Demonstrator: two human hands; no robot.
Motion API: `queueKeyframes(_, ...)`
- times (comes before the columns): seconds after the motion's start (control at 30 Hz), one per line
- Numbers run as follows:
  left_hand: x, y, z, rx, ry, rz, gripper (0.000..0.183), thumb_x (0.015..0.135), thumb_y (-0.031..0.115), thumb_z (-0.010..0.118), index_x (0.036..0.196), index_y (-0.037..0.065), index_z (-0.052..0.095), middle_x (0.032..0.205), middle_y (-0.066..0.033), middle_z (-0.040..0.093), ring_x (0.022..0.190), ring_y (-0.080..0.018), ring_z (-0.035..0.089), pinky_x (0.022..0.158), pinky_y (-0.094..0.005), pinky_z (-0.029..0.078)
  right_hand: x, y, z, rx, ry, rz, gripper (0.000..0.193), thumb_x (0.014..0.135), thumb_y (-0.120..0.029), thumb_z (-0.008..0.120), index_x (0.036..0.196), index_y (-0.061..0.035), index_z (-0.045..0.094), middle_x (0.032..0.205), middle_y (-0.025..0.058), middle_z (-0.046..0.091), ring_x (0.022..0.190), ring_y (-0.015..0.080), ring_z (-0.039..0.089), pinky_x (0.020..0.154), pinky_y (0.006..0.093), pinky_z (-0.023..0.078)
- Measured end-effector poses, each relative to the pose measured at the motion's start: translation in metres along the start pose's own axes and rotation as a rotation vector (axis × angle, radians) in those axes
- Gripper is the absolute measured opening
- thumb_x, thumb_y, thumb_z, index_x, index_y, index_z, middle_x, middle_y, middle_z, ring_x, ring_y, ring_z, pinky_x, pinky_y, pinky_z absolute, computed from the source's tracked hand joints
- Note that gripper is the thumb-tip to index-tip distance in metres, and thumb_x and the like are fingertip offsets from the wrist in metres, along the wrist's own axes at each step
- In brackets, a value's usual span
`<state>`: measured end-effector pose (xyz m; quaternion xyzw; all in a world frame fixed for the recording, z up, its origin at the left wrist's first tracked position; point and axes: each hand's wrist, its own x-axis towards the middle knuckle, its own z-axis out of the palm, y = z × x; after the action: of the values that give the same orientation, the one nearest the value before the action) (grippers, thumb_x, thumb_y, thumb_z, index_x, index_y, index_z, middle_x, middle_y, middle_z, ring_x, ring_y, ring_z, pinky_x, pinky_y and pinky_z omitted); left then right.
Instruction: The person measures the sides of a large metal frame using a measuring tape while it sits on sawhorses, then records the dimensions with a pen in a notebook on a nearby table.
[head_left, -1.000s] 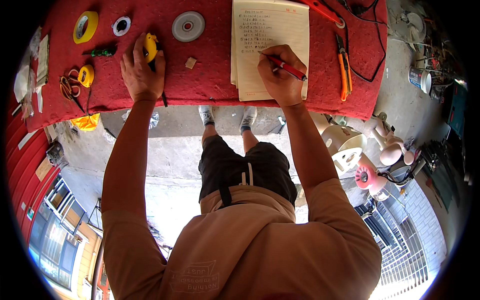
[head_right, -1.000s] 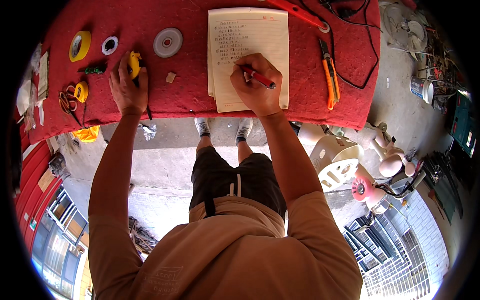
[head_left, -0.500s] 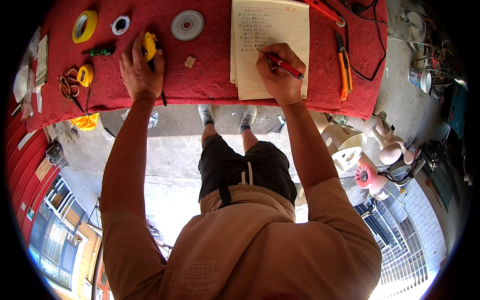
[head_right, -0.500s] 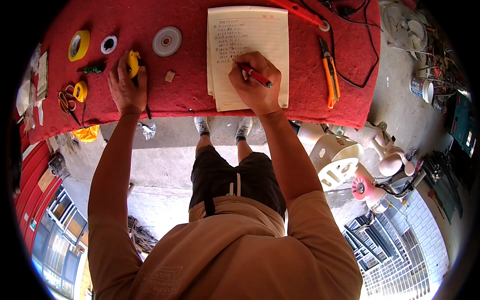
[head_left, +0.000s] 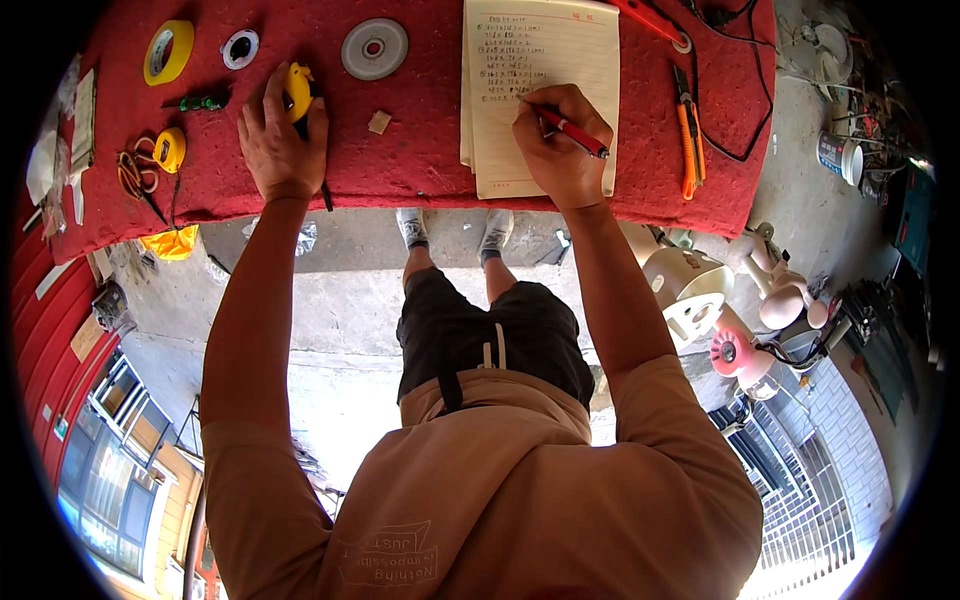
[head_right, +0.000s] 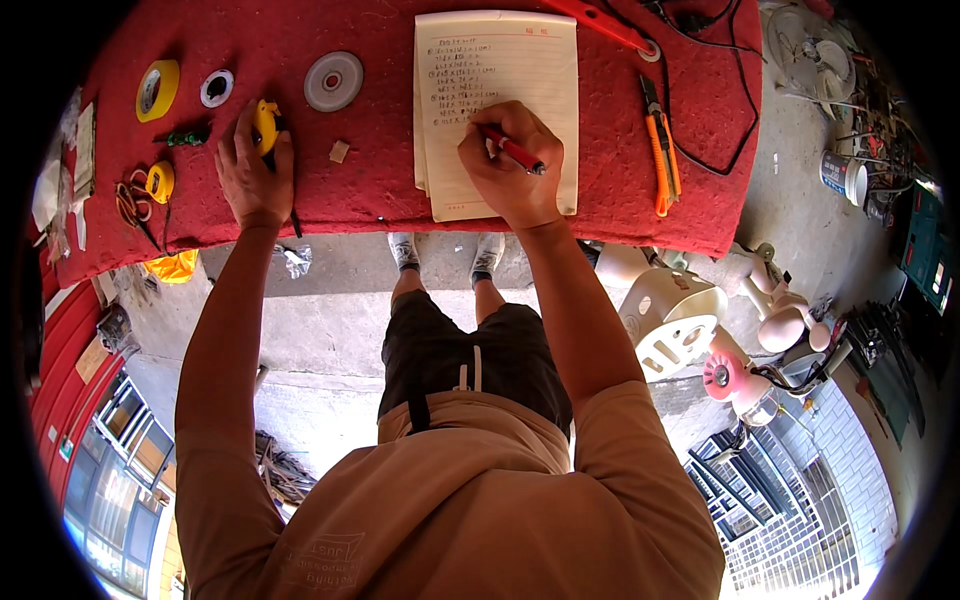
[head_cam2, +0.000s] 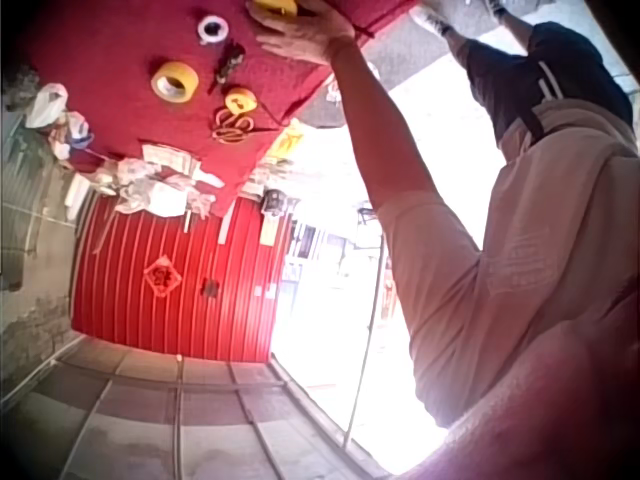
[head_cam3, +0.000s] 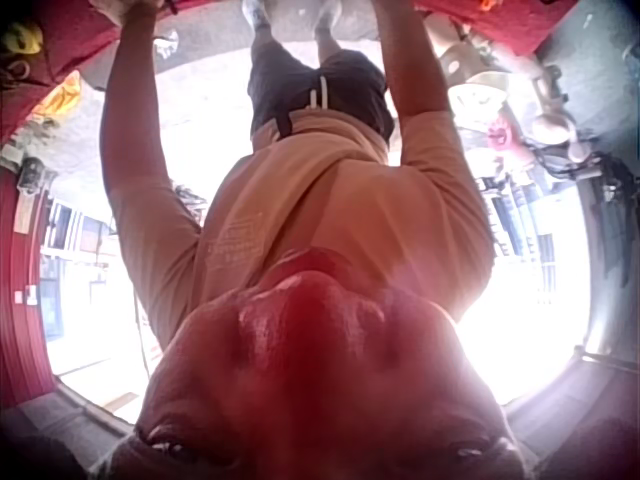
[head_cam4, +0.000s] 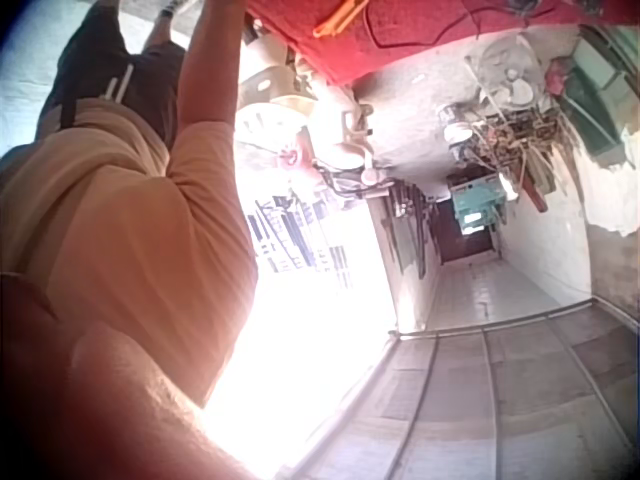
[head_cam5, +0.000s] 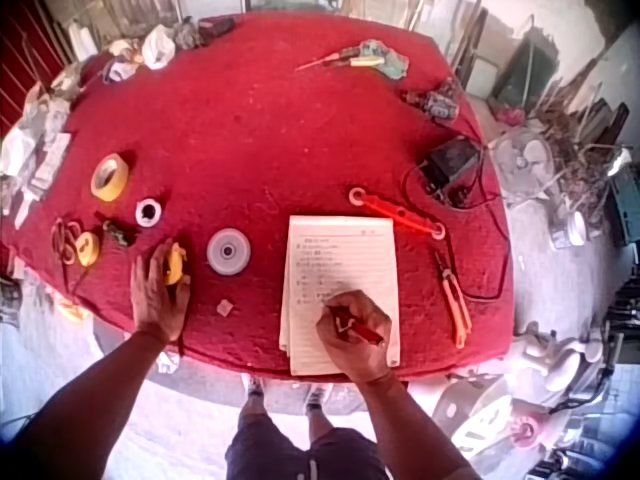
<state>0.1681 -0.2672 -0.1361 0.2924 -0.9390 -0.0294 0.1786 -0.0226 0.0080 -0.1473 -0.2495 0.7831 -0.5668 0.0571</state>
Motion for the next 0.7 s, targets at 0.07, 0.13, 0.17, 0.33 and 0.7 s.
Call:
queueKeyframes(0.07, 0.0000, -0.0001, 0.0001, 0.001, 0.003, 0.002, 0.062, 0.096, 0.033, 0.071, 0.152, 0.014, 0.052, 0.141, -0.0147, 0.062, 0.123, -0.0361, 0.058, 0.108, -0.0496, 0.045, -0.0002, -0.0002, -0.0004, -0.001, -0.007, 0.006, 0.010, 0.082, -0.001, 0.078, 0.089, -0.0023, 0.071, 0.074, 0.0069, 0.070, 0.062, 0.0124, 0.066, 0.060, 0.0260, 0.054)
queueKeyframes(0.13, -0.0001, 0.0000, 0.0000, 0.003, 0.002, -0.001, 0.062, 0.096, 0.033, 0.071, 0.152, 0.014, 0.052, 0.140, -0.0150, 0.062, 0.123, -0.0361, 0.058, 0.107, -0.0494, 0.045, -0.0001, -0.0022, -0.0021, -0.005, -0.024, 0.017, 0.010, 0.082, -0.001, 0.078, 0.089, -0.0023, 0.071, 0.075, 0.0070, 0.071, 0.062, 0.0122, 0.066, 0.060, 0.0258, 0.054)
queueKeyframes(0.17, -0.0001, 0.0001, -0.0002, 0.001, 0.000, -0.002, 0.062, 0.096, 0.033, 0.071, 0.152, 0.014, 0.052, 0.140, -0.0150, 0.062, 0.123, -0.0362, 0.058, 0.107, -0.0494, 0.045, -0.0003, -0.0024, -0.0024, -0.007, -0.029, 0.025, 0.010, 0.082, -0.001, 0.078, 0.089, -0.0023, 0.071, 0.075, 0.0070, 0.071, 0.062, 0.0121, 0.066, 0.060, 0.0257, 0.053)
queueKeyframes(0.33, -0.0002, 0.0005, -0.0001, -0.007, 0.003, -0.006, 0.062, 0.096, 0.033, 0.072, 0.151, 0.013, 0.052, 0.140, -0.0147, 0.062, 0.123, -0.0366, 0.058, 0.108, -0.0499, 0.045, -0.0010, -0.0051, -0.0022, 0.015, -0.015, 0.064, 0.009, 0.082, -0.001, 0.077, 0.089, -0.0025, 0.071, 0.074, 0.0065, 0.070, 0.062, 0.0112, 0.065, 0.059, 0.0252, 0.053)
queueKeyframes(0.7, 0.0001, 0.0005, -0.0004, -0.011, -0.001, -0.003, 0.062, 0.096, 0.033, 0.071, 0.151, 0.014, 0.052, 0.143, -0.0137, 0.062, 0.124, -0.0368, 0.058, 0.109, -0.0501, 0.045, 0.0002, -0.0084, -0.0021, -0.028, 0.008, 0.065, 0.009, 0.082, 0.000, 0.076, 0.087, -0.0033, 0.070, 0.074, 0.0060, 0.068, 0.063, 0.0113, 0.065, 0.059, 0.0252, 0.052)
